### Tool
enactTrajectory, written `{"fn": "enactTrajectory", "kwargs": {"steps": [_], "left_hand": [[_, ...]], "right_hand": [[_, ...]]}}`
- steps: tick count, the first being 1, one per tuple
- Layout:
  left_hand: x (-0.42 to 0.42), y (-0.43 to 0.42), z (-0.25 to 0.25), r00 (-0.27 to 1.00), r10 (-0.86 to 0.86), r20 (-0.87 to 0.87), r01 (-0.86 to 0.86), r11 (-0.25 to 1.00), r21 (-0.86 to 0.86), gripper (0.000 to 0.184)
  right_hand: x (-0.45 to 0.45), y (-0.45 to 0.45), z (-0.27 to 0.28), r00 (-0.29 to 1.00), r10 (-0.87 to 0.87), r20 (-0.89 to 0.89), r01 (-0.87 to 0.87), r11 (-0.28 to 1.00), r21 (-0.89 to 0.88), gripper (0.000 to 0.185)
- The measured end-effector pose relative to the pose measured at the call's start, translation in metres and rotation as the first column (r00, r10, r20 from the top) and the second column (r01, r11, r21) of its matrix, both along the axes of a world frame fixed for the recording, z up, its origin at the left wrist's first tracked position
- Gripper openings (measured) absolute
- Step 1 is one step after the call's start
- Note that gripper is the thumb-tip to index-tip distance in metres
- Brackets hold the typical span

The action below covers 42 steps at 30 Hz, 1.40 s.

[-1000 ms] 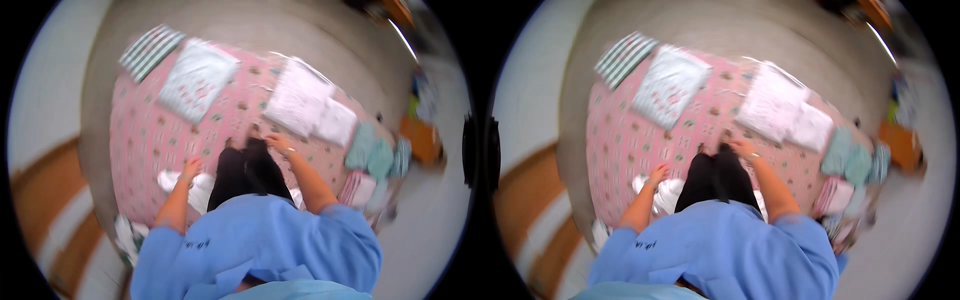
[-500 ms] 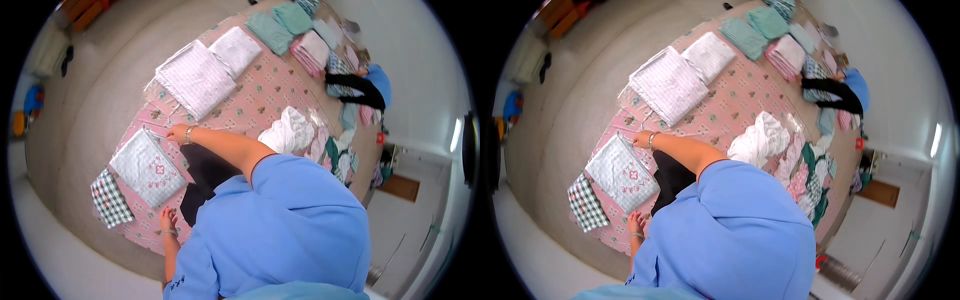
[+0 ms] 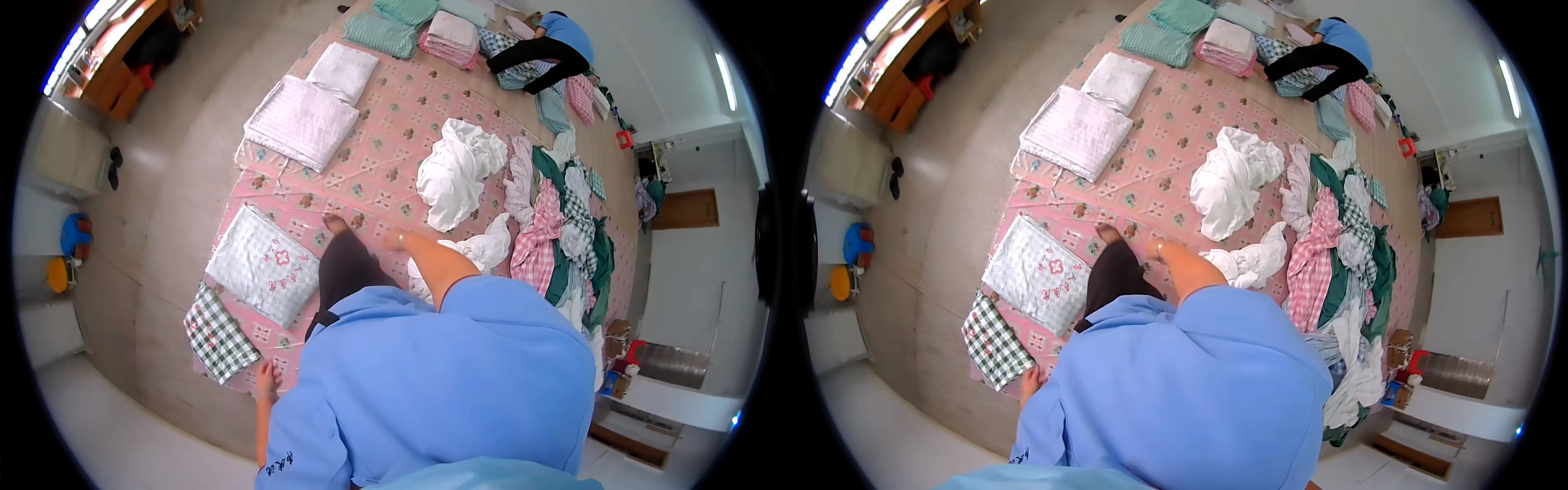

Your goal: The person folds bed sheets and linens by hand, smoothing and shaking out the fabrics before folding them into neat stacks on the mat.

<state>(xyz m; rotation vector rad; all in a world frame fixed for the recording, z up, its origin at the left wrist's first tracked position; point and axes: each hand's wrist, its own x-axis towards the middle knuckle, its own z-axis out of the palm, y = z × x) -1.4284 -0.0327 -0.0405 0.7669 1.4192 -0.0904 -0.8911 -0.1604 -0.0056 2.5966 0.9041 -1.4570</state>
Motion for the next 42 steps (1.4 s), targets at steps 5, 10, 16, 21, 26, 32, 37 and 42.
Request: {"fn": "enactTrajectory", "kwargs": {"steps": [5, 10, 16, 21, 26, 32, 37, 42], "left_hand": [[-0.103, -0.04, 0.004, 0.987, -0.041, -0.153, 0.032, 0.998, -0.058, 0.022], [-0.083, -0.038, 0.025, 0.989, 0.068, -0.13, -0.067, 0.998, 0.005, 0.023], [0.072, -0.01, 0.086, 0.995, -0.054, 0.088, 0.038, 0.985, 0.169, 0.027], [0.155, -0.012, 0.11, 0.947, -0.293, 0.132, 0.243, 0.92, 0.307, 0.026], [0.152, -0.032, 0.085, 0.933, -0.356, 0.045, 0.341, 0.919, 0.197, 0.025], [0.056, -0.03, -0.021, 0.892, -0.451, 0.029, 0.445, 0.889, 0.111, 0.028], [0.09, -0.047, 0.061, 0.901, -0.424, -0.088, 0.433, 0.891, 0.138, 0.033], [0.123, -0.061, 0.079, 0.983, -0.181, -0.025, 0.182, 0.975, 0.128, 0.029]], "right_hand": [[-0.038, -0.083, -0.009, 0.996, -0.026, -0.085, 0.021, 0.998, -0.066, 0.028], [-0.041, -0.097, 0.006, 0.966, -0.225, -0.128, 0.256, 0.907, 0.333, 0.026], [-0.039, -0.131, 0.022, 0.971, -0.233, -0.061, 0.238, 0.883, 0.405, 0.025], [-0.02, -0.183, -0.007, 0.97, -0.195, -0.146, 0.22, 0.958, 0.186, 0.031], [-0.003, -0.232, 0.009, 0.989, -0.142, -0.047, 0.147, 0.98, 0.133, 0.031], [0.021, -0.248, -0.01, 1.0, 0.001, -0.014, 0.003, 0.969, 0.247, 0.03], [0.029, -0.208, -0.023, 0.89, 0.407, 0.207, -0.422, 0.906, 0.031, 0.019], [0.016, -0.156, 0.017, 0.999, -0.041, 0.014, 0.038, 0.986, 0.165, 0.03]]}}
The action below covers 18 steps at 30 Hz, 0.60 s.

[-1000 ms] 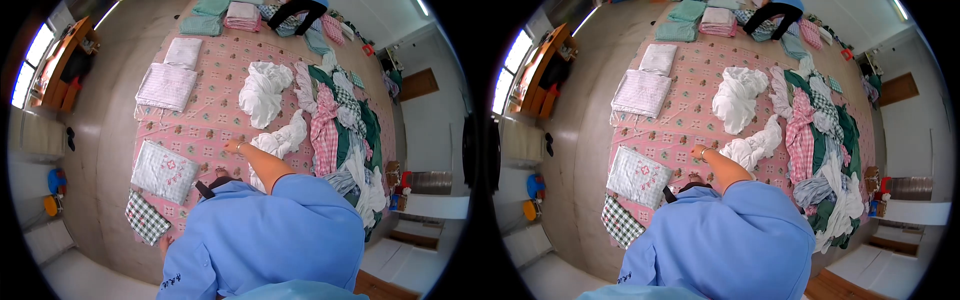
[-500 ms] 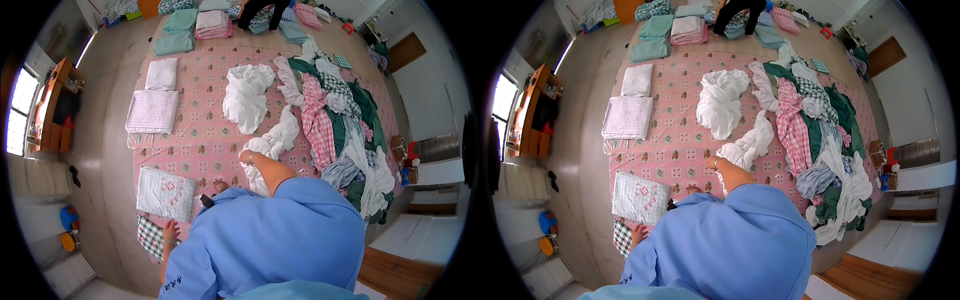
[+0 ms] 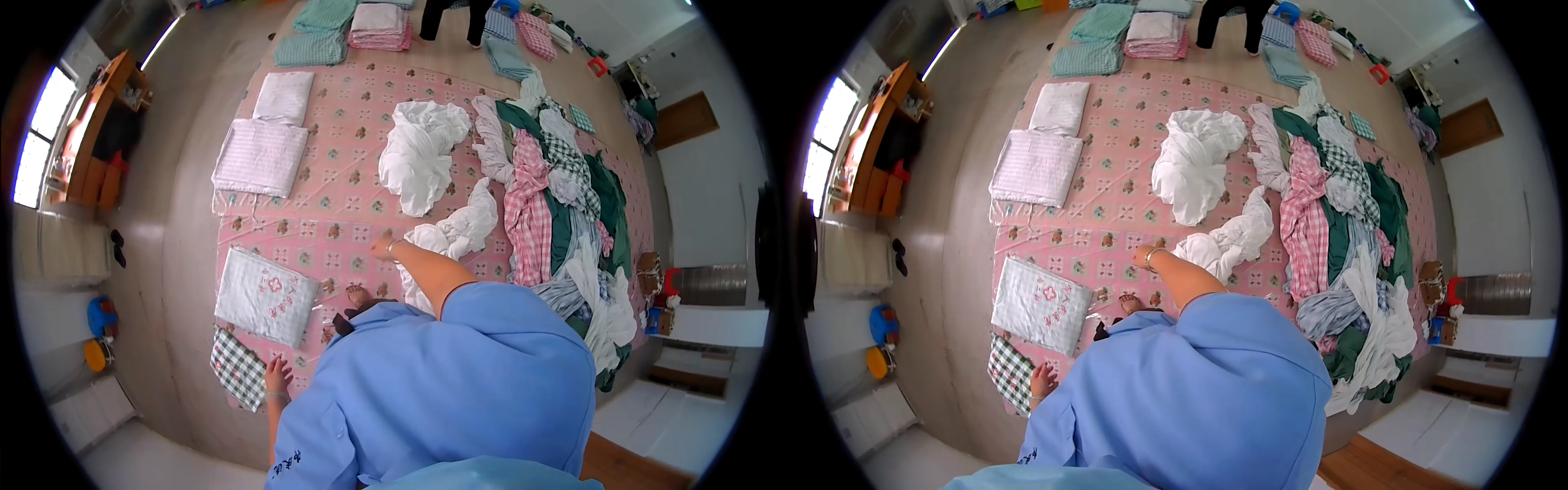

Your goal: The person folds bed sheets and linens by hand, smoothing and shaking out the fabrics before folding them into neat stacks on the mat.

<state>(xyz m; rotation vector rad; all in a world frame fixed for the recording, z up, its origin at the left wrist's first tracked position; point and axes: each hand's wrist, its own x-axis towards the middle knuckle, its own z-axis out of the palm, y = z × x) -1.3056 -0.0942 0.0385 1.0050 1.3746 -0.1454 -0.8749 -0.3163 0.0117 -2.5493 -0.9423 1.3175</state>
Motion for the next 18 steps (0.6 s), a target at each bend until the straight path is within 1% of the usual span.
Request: {"fn": "enactTrajectory", "kwargs": {"steps": [1, 2, 3, 4, 6, 7, 8, 9, 10, 12, 13, 15, 17, 18], "left_hand": [[0.004, -0.004, -0.001, 0.999, 0.04, 0.026, -0.04, 0.999, -0.002, 0.027], [0.007, -0.008, 0.0, 0.998, 0.065, 0.018, -0.065, 0.998, -0.009, 0.027], [0.009, -0.014, 0.0, 0.998, 0.061, 0.031, -0.06, 0.998, -0.017, 0.025], [0.009, -0.019, -0.001, 0.997, 0.062, 0.043, -0.061, 0.998, -0.027, 0.024], [0.002, -0.03, -0.015, 0.992, 0.122, 0.013, -0.121, 0.991, -0.055, 0.023], [-0.005, -0.037, -0.024, 0.992, 0.124, 0.009, -0.123, 0.989, -0.085, 0.023], [-0.013, -0.043, -0.034, 0.992, 0.128, 0.005, -0.127, 0.985, -0.116, 0.023], [-0.023, -0.052, -0.046, 0.983, 0.181, -0.019, -0.182, 0.975, -0.129, 0.023], [-0.031, -0.06, -0.059, 0.98, 0.197, -0.042, -0.201, 0.965, -0.168, 0.024], [-0.043, -0.074, -0.08, 0.972, 0.225, -0.075, -0.236, 0.947, -0.22, 0.025], [-0.046, -0.083, -0.088, 0.966, 0.24, -0.093, -0.256, 0.938, -0.235, 0.026], [-0.051, -0.103, -0.109, 0.959, 0.265, -0.104, -0.284, 0.914, -0.29, 0.026], [-0.057, -0.127, -0.138, 0.963, 0.265, -0.05, -0.266, 0.9, -0.346, 0.025], [-0.06, -0.143, -0.157, 0.986, 0.169, -0.014, -0.166, 0.944, -0.284, 0.024]], "right_hand": [[-0.001, 0.007, -0.004, 1.0, 0.02, -0.008, -0.02, 1.0, -0.009, 0.03], [-0.002, 0.017, -0.009, 0.998, 0.015, -0.063, -0.016, 1.0, -0.016, 0.032], [-0.004, 0.027, -0.014, 0.993, 0.014, -0.119, -0.017, 1.0, -0.025, 0.033], [-0.006, 0.034, -0.02, 0.991, 0.047, -0.128, -0.052, 0.998, -0.034, 0.033], [-0.014, 0.045, -0.032, 0.984, 0.152, -0.088, -0.144, 0.985, 0.096, 0.033], [-0.017, 0.053, -0.034, 0.974, 0.199, -0.109, -0.19, 0.978, 0.086, 0.033], [-0.02, 0.06, -0.034, 0.964, 0.223, -0.142, -0.222, 0.975, 0.027, 0.033], [-0.026, 0.067, -0.035, 0.952, 0.249, -0.176, -0.258, 0.966, -0.033, 0.034], [-0.033, 0.071, -0.039, 0.934, 0.295, -0.2, -0.31, 0.95, -0.043, 0.034], [-0.044, 0.078, -0.051, 0.941, 0.293, -0.167, -0.294, 0.956, 0.022, 0.034], [-0.05, 0.083, -0.063, 0.921, 0.336, -0.198, -0.342, 0.94, 0.005, 0.034], [-0.062, 0.095, -0.096, 0.886, 0.437, -0.154, -0.442, 0.897, 0.004, 0.032], [-0.076, 0.111, -0.133, 0.837, 0.524, -0.158, -0.529, 0.849, 0.016, 0.035], [-0.083, 0.118, -0.154, 0.845, 0.495, -0.202, -0.501, 0.865, 0.022, 0.036]]}}
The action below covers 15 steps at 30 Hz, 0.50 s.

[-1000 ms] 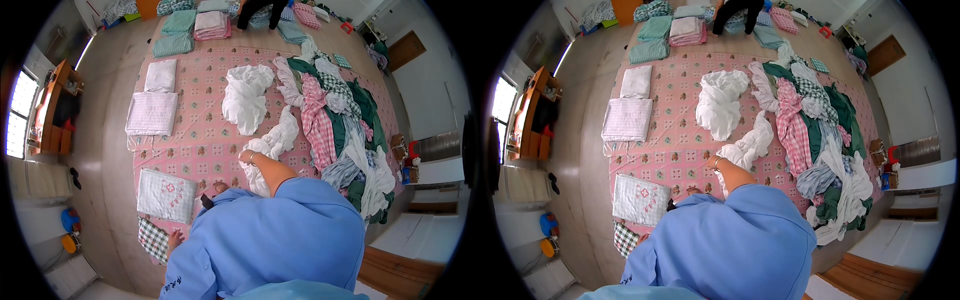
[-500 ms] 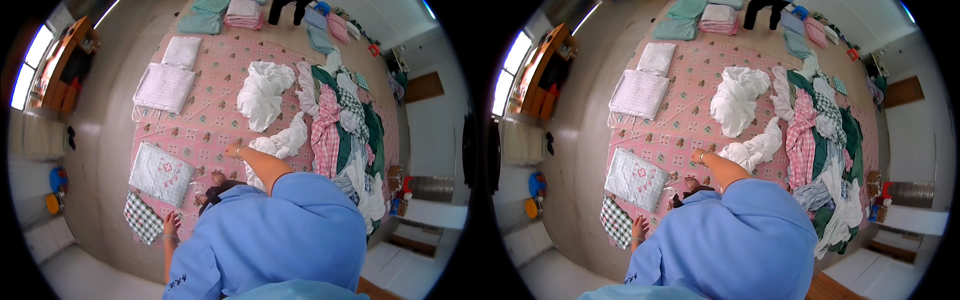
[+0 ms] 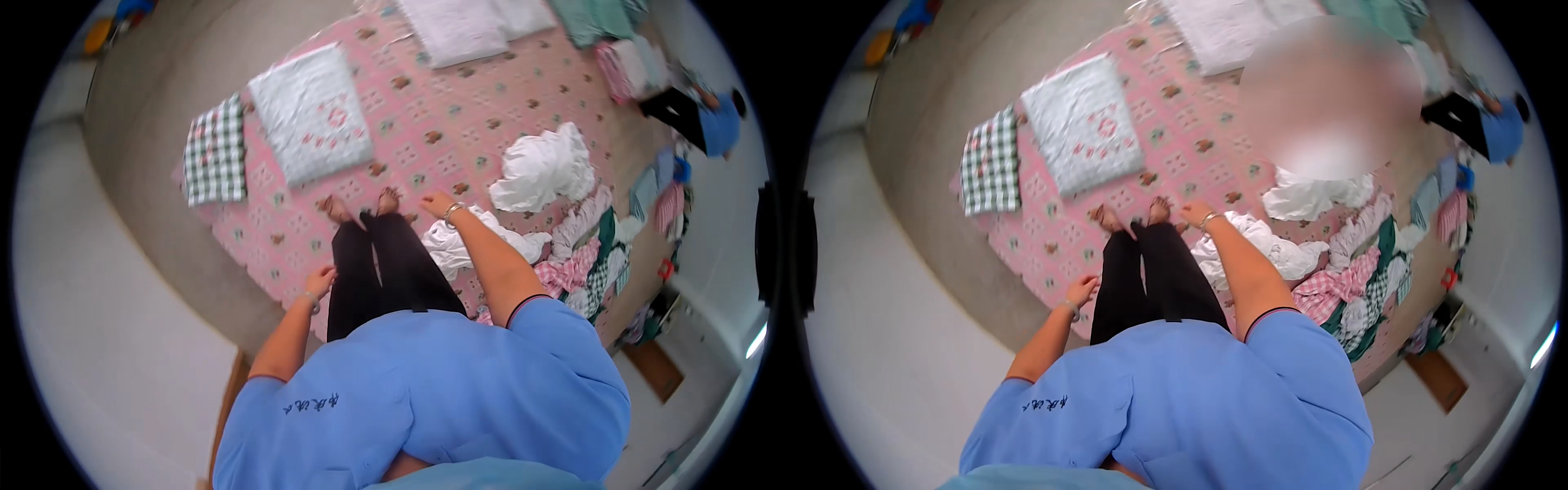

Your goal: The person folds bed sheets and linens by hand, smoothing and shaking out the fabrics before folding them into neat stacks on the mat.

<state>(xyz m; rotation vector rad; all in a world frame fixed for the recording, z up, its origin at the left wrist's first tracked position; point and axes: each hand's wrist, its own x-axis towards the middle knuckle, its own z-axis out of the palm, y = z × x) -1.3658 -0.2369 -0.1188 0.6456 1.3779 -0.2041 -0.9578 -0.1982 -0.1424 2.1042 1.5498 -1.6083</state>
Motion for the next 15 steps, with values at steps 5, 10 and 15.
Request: {"fn": "enactTrajectory", "kwargs": {"steps": [5, 10, 15], "left_hand": [[0.027, -0.016, -0.007, 0.911, -0.387, -0.143, 0.412, 0.87, 0.271, 0.023], [0.039, -0.007, -0.033, 0.881, -0.408, -0.24, 0.471, 0.694, 0.545, 0.018], [0.033, 0.012, -0.044, 0.854, -0.405, -0.328, 0.521, 0.658, 0.544, 0.014]], "right_hand": [[-0.055, 0.064, -0.067, 0.983, -0.139, -0.118, 0.122, 0.982, -0.144, 0.046], [-0.091, 0.096, -0.197, 0.942, -0.324, -0.086, 0.303, 0.933, -0.193, 0.078], [-0.104, 0.125, -0.322, 0.887, -0.457, 0.064, 0.458, 0.856, -0.24, 0.088]]}}
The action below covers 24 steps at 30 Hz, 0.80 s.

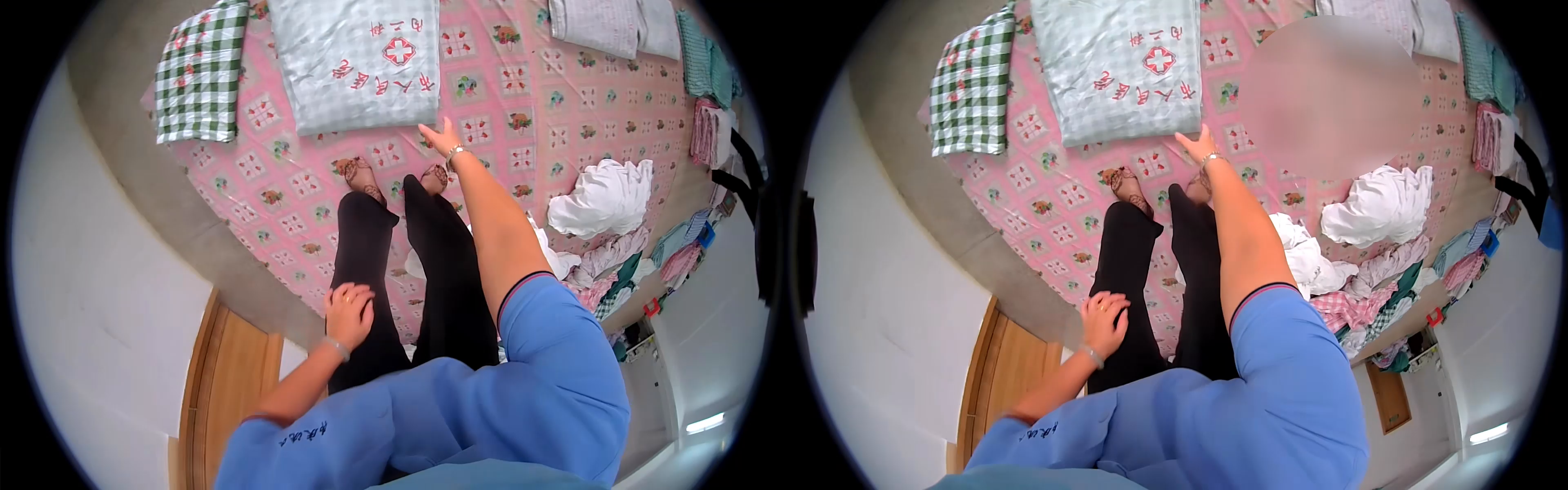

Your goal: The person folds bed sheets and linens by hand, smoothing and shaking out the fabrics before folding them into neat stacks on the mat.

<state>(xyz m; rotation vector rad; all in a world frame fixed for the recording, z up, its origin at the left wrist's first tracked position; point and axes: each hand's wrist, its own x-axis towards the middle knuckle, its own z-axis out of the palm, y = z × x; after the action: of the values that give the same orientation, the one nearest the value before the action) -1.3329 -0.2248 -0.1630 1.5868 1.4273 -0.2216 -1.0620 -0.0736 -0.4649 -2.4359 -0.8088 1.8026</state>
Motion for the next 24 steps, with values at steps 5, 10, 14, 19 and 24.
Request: {"fn": "enactTrajectory", "kwargs": {"steps": [5, 10, 14, 19, 24], "left_hand": [[-0.014, 0.008, -0.017, 0.997, -0.079, -0.013, 0.08, 0.996, 0.032, 0.018], [0.007, 0.054, -0.011, 0.989, -0.137, -0.051, 0.139, 0.99, 0.035, 0.016], [0.011, 0.052, -0.008, 0.99, -0.136, -0.024, 0.137, 0.989, 0.054, 0.014], [0.0, 0.043, -0.01, 0.984, 0.141, 0.108, -0.138, 0.99, -0.039, 0.009], [-0.059, 0.062, -0.065, -0.399, 0.881, -0.255, -0.697, -0.472, -0.54, 0.078]], "right_hand": [[-0.016, 0.015, -0.097, 0.965, -0.161, 0.209, 0.119, 0.973, 0.198, 0.106], [-0.019, 0.036, -0.155, 0.938, -0.328, 0.113, 0.274, 0.9, 0.339, 0.096], [-0.023, 0.07, -0.099, 0.973, -0.221, -0.064, 0.227, 0.968, 0.106, 0.066], [-0.046, 0.088, 0.028, 0.76, -0.468, -0.452, 0.551, 0.832, 0.066, 0.045], [-0.075, 0.099, 0.216, 0.303, -0.602, -0.739, 0.784, 0.598, -0.165, 0.04]]}}
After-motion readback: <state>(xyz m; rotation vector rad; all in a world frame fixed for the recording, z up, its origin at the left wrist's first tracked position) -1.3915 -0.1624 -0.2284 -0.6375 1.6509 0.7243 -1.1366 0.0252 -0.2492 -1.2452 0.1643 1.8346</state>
